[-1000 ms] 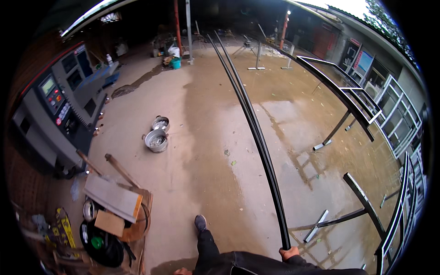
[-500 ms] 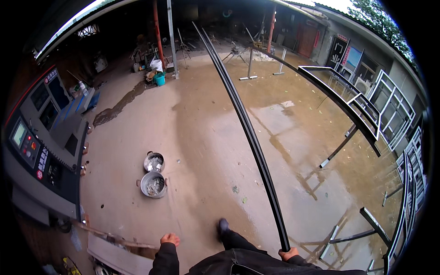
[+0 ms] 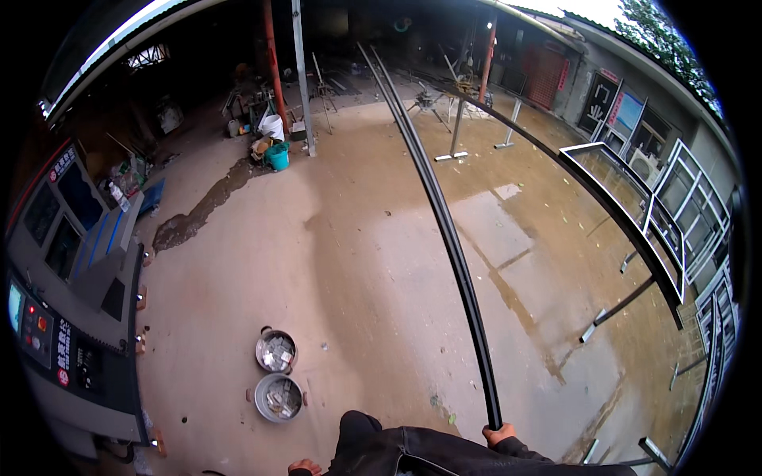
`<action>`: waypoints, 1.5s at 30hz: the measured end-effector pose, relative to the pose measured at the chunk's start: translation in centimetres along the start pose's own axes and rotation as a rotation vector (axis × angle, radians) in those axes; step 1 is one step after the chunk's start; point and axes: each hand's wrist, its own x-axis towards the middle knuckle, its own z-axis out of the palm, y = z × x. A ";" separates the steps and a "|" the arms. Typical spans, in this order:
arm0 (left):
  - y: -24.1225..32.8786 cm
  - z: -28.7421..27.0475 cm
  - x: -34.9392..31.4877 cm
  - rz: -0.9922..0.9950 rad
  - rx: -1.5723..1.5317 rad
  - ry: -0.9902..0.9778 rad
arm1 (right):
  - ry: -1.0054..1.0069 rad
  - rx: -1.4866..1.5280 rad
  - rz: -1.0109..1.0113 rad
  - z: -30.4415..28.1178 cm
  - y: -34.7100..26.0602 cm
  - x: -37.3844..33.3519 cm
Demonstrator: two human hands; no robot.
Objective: The person picks up a long black metal bar from a stack, carries it across the workshop floor, and places it with other bars. They then squat to organize the bars and later walk to a shelf to pick up a green tube.
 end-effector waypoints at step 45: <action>127.2 44.7 55.4 0.033 0.337 -0.120 | 0.198 -0.282 0.017 26.3 -102.6 59.9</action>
